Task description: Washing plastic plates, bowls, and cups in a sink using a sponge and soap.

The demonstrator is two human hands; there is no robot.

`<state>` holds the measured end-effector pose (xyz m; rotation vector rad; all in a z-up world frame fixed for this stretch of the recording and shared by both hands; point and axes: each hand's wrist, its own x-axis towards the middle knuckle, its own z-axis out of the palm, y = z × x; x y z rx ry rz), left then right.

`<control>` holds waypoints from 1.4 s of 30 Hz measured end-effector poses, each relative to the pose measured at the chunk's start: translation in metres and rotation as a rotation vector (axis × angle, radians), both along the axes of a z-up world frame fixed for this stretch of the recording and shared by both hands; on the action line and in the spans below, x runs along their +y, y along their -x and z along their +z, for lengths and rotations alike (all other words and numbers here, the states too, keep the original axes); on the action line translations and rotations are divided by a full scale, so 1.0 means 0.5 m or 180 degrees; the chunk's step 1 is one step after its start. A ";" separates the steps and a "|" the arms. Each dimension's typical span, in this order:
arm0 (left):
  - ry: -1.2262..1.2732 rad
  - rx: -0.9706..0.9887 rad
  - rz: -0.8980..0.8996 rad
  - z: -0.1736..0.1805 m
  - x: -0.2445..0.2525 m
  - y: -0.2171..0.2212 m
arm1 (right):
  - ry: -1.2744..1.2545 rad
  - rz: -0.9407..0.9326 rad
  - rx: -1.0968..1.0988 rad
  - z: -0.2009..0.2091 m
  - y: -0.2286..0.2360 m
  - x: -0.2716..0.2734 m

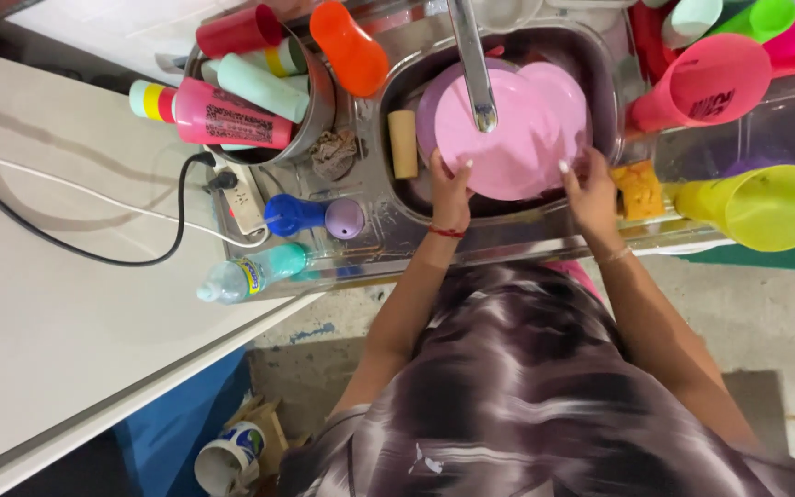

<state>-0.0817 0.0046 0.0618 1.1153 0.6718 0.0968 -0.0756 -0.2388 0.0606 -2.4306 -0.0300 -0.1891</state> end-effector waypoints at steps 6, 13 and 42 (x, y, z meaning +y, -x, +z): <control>0.1170 -0.0160 0.0014 -0.120 -0.018 -0.002 | -0.2489 -0.0345 0.0334 -0.045 -0.093 0.004; -0.3805 -0.1253 -0.0984 0.025 -0.043 -0.002 | -0.0145 -0.0165 -0.0584 0.148 -0.160 -0.024; 0.2232 -0.0609 0.0087 -0.231 0.059 -0.033 | 0.0929 0.1949 -0.1663 0.066 -0.088 0.086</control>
